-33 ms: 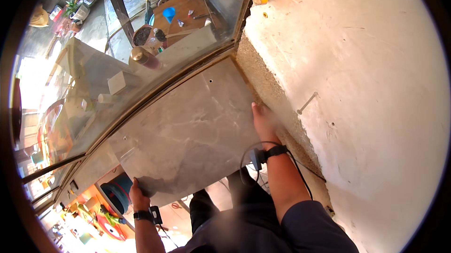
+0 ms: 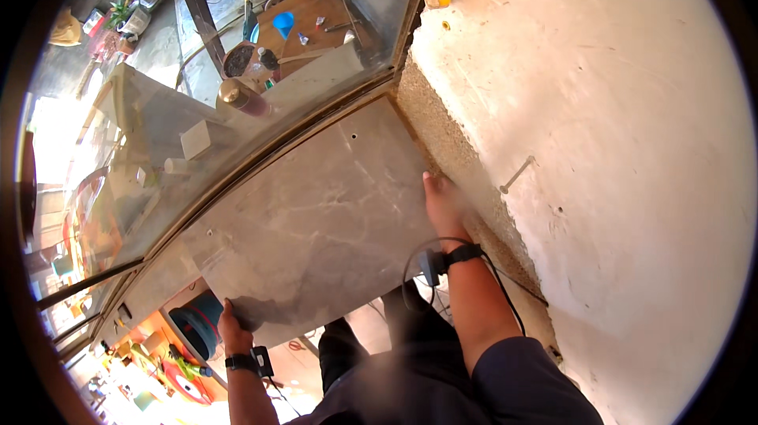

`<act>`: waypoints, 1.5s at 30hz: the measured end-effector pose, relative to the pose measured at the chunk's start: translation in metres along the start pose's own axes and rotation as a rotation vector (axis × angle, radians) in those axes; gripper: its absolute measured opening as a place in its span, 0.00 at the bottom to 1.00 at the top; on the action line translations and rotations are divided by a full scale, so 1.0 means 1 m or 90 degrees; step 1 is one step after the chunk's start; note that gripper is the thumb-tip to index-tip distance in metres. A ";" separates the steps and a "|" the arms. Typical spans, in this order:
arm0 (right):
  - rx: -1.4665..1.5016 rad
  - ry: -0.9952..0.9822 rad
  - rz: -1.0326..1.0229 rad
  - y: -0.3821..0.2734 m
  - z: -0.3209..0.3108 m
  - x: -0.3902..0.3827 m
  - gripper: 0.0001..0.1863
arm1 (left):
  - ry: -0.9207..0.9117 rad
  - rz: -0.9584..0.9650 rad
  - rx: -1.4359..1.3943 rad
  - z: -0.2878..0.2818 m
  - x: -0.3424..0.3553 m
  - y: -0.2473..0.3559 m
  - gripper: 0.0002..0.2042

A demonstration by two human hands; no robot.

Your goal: The person measures a wall section with a tape measure, then picks up a large grey tile and positions it against the wall. They use a power drill to secure the tile in place before removing it and placing it on a nearby table.

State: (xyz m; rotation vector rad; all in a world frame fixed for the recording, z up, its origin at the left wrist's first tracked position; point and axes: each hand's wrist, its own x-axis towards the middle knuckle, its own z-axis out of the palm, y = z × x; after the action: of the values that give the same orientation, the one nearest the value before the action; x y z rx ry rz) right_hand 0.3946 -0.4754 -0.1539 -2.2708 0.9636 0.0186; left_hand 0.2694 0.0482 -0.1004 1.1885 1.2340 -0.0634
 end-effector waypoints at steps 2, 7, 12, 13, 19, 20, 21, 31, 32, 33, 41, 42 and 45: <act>0.004 0.002 -0.002 -0.007 -0.001 -0.001 0.25 | 0.013 0.018 0.032 0.004 -0.004 0.000 0.15; -0.014 0.031 -0.046 -0.018 0.001 -0.004 0.24 | -0.017 0.032 0.121 0.005 -0.009 0.004 0.16; -0.122 0.000 -0.090 -0.009 -0.004 -0.011 0.27 | -0.048 0.025 0.135 0.008 -0.006 0.003 0.17; -0.141 0.001 -0.119 -0.008 -0.007 -0.015 0.29 | -0.048 0.035 0.135 0.008 -0.006 0.003 0.17; -0.156 -0.142 -0.039 -0.013 -0.060 -0.054 0.34 | -0.048 0.035 0.138 0.006 0.001 -0.001 0.18; -0.144 -0.120 -0.011 -0.001 -0.064 -0.062 0.34 | -0.053 0.025 0.142 0.003 0.006 -0.002 0.19; -0.135 -0.096 0.020 0.019 -0.067 -0.072 0.34 | -0.061 0.012 0.149 0.002 0.008 -0.003 0.19; 0.748 -0.199 0.489 0.056 -0.027 -0.120 0.24 | -0.110 -0.002 0.133 0.009 0.014 -0.008 0.19; 0.750 -0.197 0.495 0.057 -0.027 -0.120 0.23 | -0.118 -0.011 0.133 0.005 0.018 -0.010 0.19; 0.751 -0.194 0.501 0.057 -0.028 -0.119 0.23 | -0.125 -0.020 0.133 0.006 0.017 -0.010 0.19; 0.739 -0.174 0.504 0.059 -0.025 -0.117 0.24 | -0.089 0.004 0.146 0.015 0.010 -0.009 0.21; 0.736 -0.173 0.504 0.063 -0.024 -0.117 0.24 | -0.087 0.003 0.153 0.016 0.010 -0.009 0.21; 0.730 -0.184 0.470 0.076 -0.020 -0.114 0.24 | -0.088 -0.005 0.141 0.016 0.009 -0.012 0.22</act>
State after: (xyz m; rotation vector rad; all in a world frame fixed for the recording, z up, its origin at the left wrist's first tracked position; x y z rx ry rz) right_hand 0.2576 -0.4532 -0.1524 -0.7947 1.1715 0.0852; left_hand 0.2766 0.0367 -0.1176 1.3475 1.1303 -0.2905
